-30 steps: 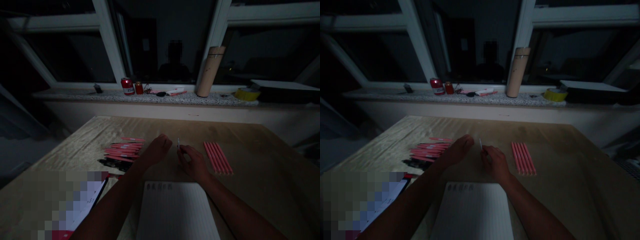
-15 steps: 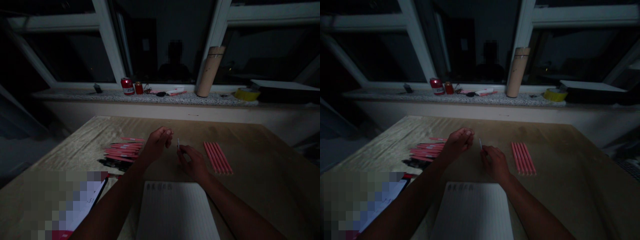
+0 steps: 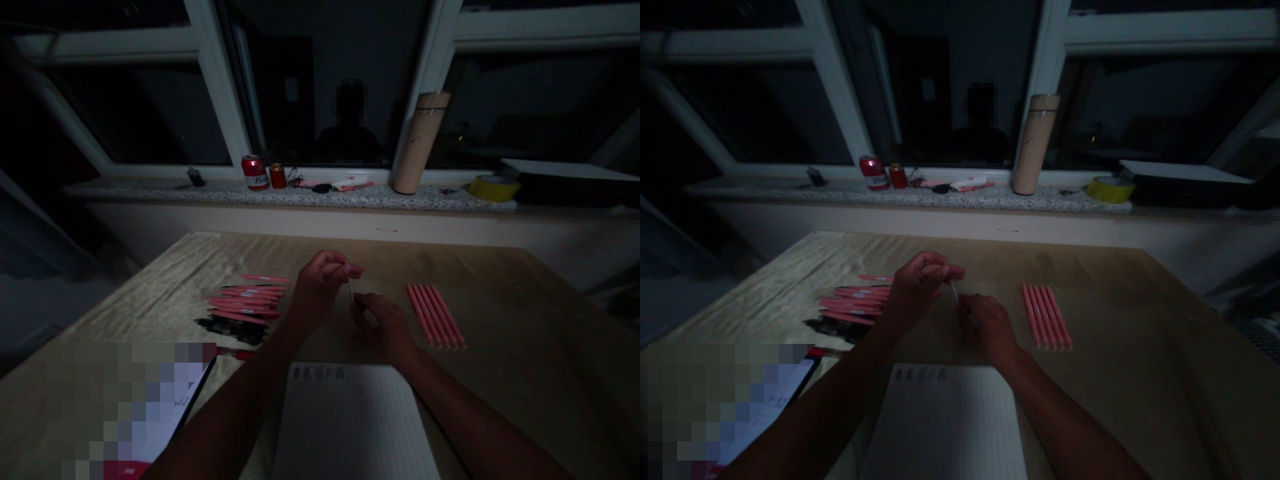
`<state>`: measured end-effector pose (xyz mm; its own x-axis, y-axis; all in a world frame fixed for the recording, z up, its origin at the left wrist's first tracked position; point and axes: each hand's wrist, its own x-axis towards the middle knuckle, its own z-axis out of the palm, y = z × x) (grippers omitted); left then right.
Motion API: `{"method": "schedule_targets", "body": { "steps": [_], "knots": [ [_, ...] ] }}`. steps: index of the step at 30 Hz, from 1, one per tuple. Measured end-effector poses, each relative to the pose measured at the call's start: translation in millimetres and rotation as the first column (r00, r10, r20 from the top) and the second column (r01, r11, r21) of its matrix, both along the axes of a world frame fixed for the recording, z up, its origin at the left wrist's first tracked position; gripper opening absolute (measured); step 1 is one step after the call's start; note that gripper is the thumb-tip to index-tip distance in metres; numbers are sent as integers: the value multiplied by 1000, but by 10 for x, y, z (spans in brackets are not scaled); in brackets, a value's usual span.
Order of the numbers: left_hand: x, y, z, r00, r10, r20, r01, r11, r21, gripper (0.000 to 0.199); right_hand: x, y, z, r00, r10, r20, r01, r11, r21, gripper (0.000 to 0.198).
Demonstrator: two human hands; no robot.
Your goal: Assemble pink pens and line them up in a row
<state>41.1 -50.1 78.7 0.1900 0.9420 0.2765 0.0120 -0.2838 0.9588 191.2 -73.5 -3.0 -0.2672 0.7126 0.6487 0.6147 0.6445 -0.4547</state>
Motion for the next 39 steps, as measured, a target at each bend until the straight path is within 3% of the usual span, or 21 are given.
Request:
{"method": "schedule_targets", "body": {
  "steps": [5,13,30,39],
  "knots": [
    [22,-20,-33,995,-80,-53,81,997,16,25,13,8,-27,1000,-5,2,5,1000,-8,15],
    [18,-19,-60,992,-29,-125,41,995,93,27,19,11,-8,1000,-8,-20,8,1000,22,15],
    [29,-4,-116,981,-31,-191,42,998,54,27,20,12,-20,1000,-20,-16,20,999,42,15],
    [35,12,-161,989,-49,-140,53,998,30,27,16,-1,0,999,-12,-48,14,999,40,16]
  ]
}}
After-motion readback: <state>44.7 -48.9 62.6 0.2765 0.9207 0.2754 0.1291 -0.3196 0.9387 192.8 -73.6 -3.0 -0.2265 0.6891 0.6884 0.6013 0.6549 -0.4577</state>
